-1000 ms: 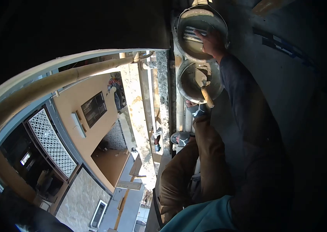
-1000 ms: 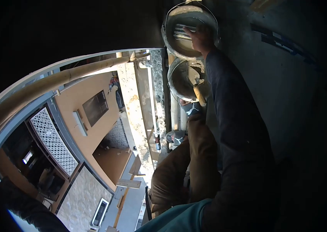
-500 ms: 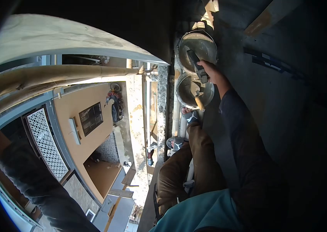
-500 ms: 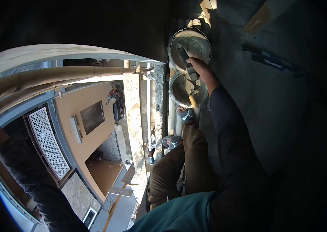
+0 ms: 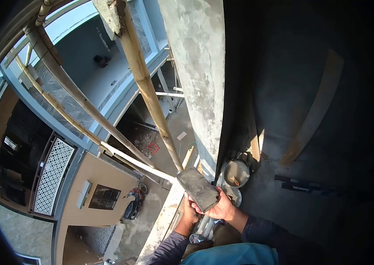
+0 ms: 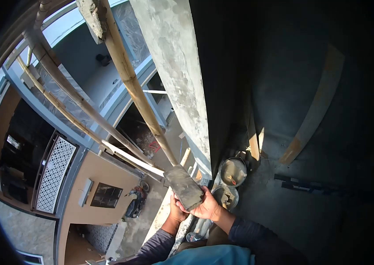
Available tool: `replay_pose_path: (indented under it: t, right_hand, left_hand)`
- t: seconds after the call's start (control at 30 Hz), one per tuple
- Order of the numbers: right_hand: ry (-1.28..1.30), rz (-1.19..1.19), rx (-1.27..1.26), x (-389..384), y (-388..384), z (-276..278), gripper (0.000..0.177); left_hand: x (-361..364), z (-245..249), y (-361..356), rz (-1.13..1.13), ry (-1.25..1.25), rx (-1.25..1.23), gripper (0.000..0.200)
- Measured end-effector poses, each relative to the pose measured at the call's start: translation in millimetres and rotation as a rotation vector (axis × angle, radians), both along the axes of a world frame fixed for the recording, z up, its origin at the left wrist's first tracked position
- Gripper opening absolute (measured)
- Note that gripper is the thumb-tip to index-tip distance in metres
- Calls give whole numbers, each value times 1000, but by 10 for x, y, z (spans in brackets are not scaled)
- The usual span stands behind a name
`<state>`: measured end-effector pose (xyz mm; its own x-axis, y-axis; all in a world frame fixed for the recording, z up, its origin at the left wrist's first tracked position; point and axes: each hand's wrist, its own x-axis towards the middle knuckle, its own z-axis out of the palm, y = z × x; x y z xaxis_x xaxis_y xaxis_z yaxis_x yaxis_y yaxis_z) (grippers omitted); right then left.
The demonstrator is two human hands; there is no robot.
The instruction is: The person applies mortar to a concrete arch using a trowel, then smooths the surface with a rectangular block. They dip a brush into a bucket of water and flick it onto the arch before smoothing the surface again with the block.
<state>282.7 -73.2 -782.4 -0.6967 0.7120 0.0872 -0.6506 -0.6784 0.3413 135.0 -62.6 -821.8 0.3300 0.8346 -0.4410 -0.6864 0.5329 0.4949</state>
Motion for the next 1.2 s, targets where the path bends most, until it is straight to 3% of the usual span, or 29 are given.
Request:
replay_pose_path:
  t: [0.07, 0.13, 0.2, 0.3, 0.33, 0.37, 0.4, 0.43, 0.47, 0.53, 0.6, 0.67, 0.73, 0.8, 0.93, 1.03, 1.2]
  right_hand:
    - [-15, 90, 9, -107, 175, 350, 73]
    - [-34, 104, 87, -202, 334, 682, 67]
    - [-114, 91, 182, -281, 472, 1094, 67]
    - [-870, 159, 509, -175, 686, 1860, 76]
    - [-1221, -91, 656, -29, 700, 2226, 71]
    - [-1480, -545, 764, 113, 874, 2386, 55]
    - [-1694, -1212, 887, 222, 1077, 2608, 38]
    - [-1605, -1782, 855, 425, 1528, 2672, 34]
    - [-1918, -2173, 760, 505, 1493, 3154, 51]
    - [-1867, -2262, 785, 524, 1820, 3565, 74]
    - [-2039, -2174, 871, 414, 1963, 3798, 88]
    - [-2124, -2080, 913, 296, 2057, 3873, 91]
    - [-2293, -2265, 626, 209, 2075, 3885, 91]
    - [-2241, -2207, 643, 268, 2232, 3785, 90]
    - [-2309, -2250, 631, 288, 2242, 3780, 88]
    - [-2383, -2249, 541, 281, 2284, 3770, 89]
    - [-2343, -2294, 519, 275, 2333, 3755, 87]
  left_hand:
    - [-13, 485, 84, 123, -128, 50, 67]
    - [-75, 1117, 280, 110, -191, 315, 74]
    - [-211, 1435, 487, 77, -221, 405, 76]
    - [-405, 2301, 634, 257, -223, 556, 73]
    - [-523, 2654, 661, 335, -195, 584, 70]
    - [-692, 2969, 731, 375, -153, 699, 68]
    - [-870, 3319, 776, 419, -108, 815, 66]
    - [-1018, 3722, 777, 454, -114, 950, 64]
    - [-1149, 4143, 760, 484, -113, 1075, 61]
    - [-1380, 4960, 780, 586, -106, 1337, 53]
    - [-1631, 5747, 791, 619, -102, 1547, 57]
    - [-1893, 6468, 643, 458, -69, 1699, 58]
    - [-2081, 7082, 525, 392, -85, 1769, 58]
    - [-2344, 7619, 469, 270, 41, 1866, 58]
    - [-2467, 8260, 155, 486, 182, 1910, 61]
    - [-2582, 8517, -66, -175, 155, 2053, 63]
    - [-2532, 8684, -37, -128, 270, 2077, 60]
